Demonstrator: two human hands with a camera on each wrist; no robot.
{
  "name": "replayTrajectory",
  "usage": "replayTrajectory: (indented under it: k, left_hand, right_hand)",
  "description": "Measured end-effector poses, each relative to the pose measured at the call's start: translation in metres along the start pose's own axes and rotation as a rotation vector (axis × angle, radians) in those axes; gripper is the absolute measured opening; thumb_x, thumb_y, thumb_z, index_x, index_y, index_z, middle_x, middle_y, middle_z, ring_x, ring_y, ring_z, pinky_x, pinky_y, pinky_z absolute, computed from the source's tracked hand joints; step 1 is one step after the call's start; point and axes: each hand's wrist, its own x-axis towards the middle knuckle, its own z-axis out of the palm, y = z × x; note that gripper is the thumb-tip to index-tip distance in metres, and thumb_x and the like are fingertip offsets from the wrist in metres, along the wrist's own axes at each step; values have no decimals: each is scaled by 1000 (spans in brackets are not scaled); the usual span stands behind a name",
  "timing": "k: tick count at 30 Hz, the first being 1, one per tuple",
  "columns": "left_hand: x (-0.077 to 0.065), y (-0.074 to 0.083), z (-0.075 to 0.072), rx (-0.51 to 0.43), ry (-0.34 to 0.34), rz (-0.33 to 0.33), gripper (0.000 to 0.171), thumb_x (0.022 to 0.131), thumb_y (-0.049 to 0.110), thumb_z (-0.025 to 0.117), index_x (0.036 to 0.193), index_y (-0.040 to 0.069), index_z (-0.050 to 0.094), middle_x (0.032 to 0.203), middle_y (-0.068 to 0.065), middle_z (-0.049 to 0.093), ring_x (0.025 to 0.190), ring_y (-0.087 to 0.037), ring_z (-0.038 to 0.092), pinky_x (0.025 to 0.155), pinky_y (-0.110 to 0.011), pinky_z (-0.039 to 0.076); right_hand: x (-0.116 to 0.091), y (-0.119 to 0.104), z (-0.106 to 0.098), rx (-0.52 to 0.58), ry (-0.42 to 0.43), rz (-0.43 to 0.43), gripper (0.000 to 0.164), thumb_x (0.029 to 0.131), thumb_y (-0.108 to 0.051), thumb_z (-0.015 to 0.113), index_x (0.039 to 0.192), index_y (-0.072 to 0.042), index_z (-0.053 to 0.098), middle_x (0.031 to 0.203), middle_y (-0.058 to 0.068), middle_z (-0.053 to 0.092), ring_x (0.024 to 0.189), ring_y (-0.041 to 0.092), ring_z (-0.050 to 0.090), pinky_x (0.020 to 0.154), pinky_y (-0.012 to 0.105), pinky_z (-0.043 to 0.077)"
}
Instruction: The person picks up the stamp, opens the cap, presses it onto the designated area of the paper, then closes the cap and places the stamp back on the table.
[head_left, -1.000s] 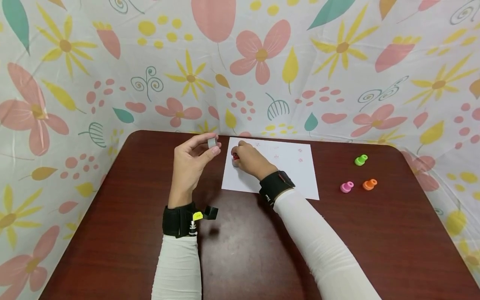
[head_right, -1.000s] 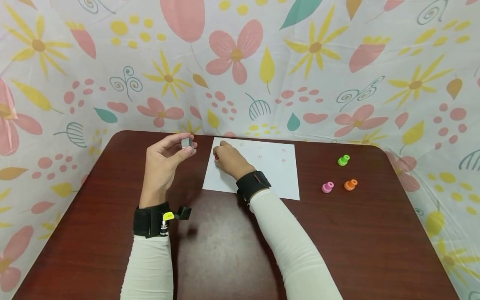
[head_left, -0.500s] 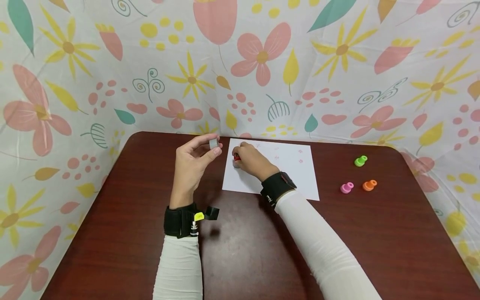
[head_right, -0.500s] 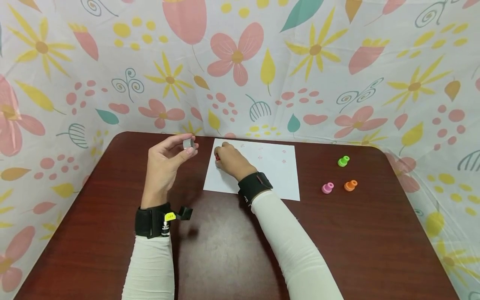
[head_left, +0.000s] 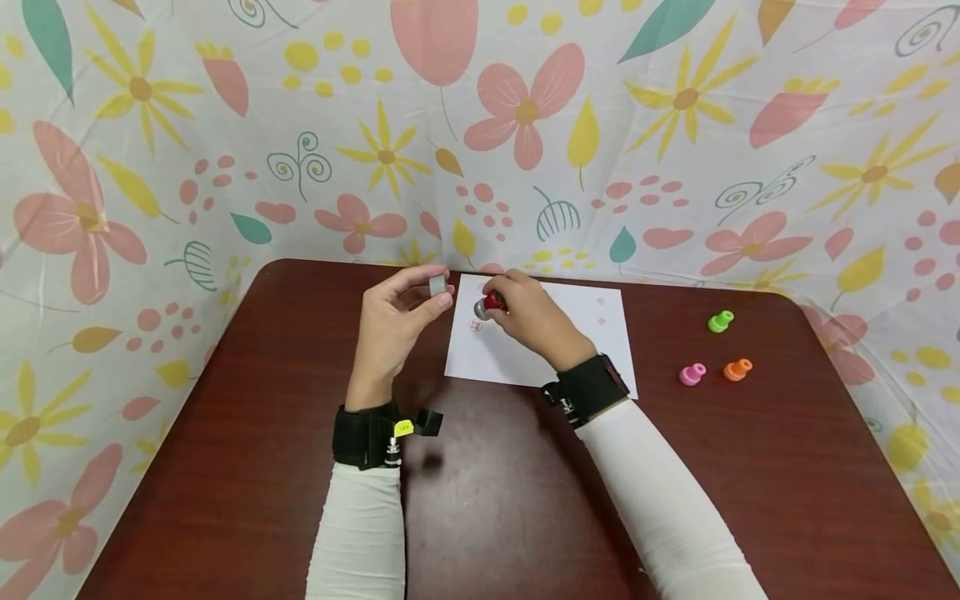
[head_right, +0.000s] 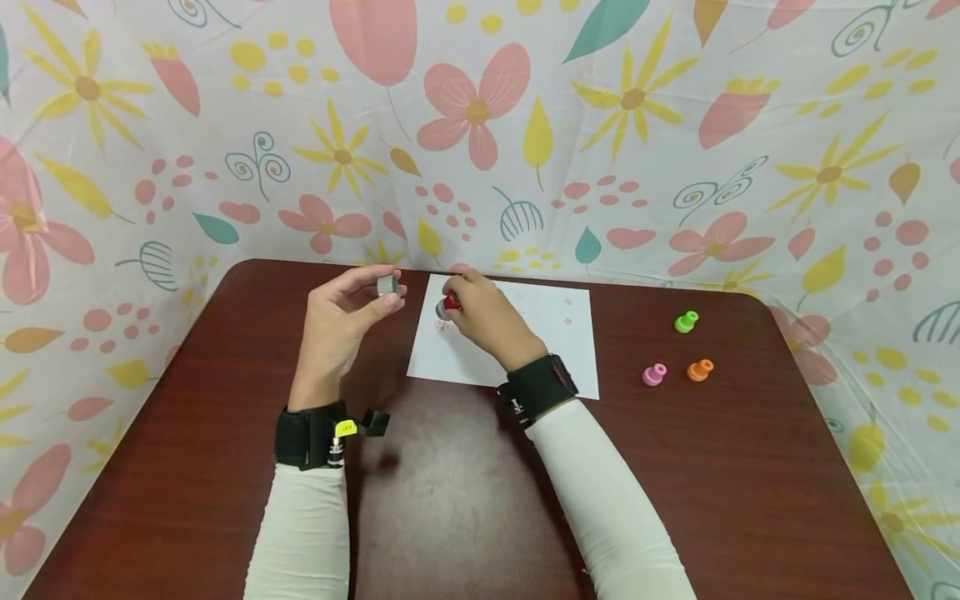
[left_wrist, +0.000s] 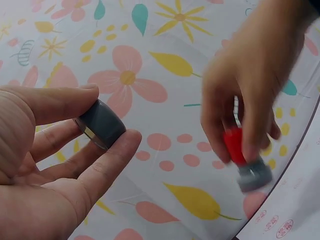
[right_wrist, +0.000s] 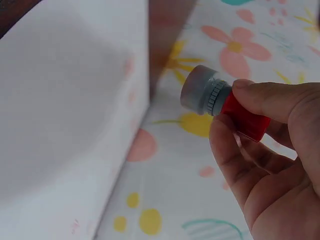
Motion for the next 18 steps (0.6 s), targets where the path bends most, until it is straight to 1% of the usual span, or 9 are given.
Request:
replayTrajectory:
  k: [4,5,7,9,11,13,14,18]
  left_hand:
    - [0,-1,2,28,-19,6,35,90,-7,75,124,-7,70,121,-24,69,96,-30,70,84,-29,62]
    - [0,-1,3,35,-23,8,34,90,-7,75,124,-6,70,120,-23,69,95,-30,70,83,-28,62]
    - [0,-2,4,43,-34,15,35,89,-7,75,124,-6,70,118,-24,69,95,-28,70,83,-28,61]
    - [0,-2,6,43,-44,20,35,89,-7,75,124,-7,70,116,-23,70,94,-24,71,82,-27,61]
    - [0,-2,8,38,-51,24,35,89,-7,75,124,-7,70,113,-16,72,93,-19,71,80,-26,60]
    - [0,-2,10,28,-56,28,35,89,-7,75,123,-7,70,110,-7,73,91,-18,70,78,-25,58]
    - [0,-2,11,23,-60,30,34,89,-7,75,123,-7,70,110,-4,73,91,-19,70,78,-24,58]
    - [-2,-1,15,18,-81,30,35,88,-6,76,123,-4,71,113,-12,73,91,-22,70,77,-25,58]
  right_hand:
    - [-17,-4,-19,64,90,-7,24,93,-9,77,116,-3,70,108,14,67,95,26,65,82,39,60]
    - [-21,-5,-23,81,115,-12,25,93,-8,77,116,-3,70,108,13,67,94,25,66,83,39,61]
    - [-31,-7,-31,121,166,-23,27,92,-7,78,117,-4,70,108,11,67,92,23,66,84,39,62]
    - [-40,-11,-37,154,220,-32,29,90,-7,80,117,-6,70,108,9,67,90,21,66,85,40,62]
    - [-51,-15,-41,189,273,-34,30,89,-7,81,117,-7,70,108,7,68,88,18,66,84,39,63]
    - [-61,-18,-43,226,324,-33,32,88,-6,82,117,-8,70,109,5,68,89,16,66,82,38,64]
    - [-66,-20,-43,252,348,-33,33,87,-4,82,117,-8,70,110,5,69,90,16,67,81,37,64]
    - [-80,-25,-43,360,423,-13,35,86,-1,82,118,-8,70,114,5,69,96,12,69,82,25,62]
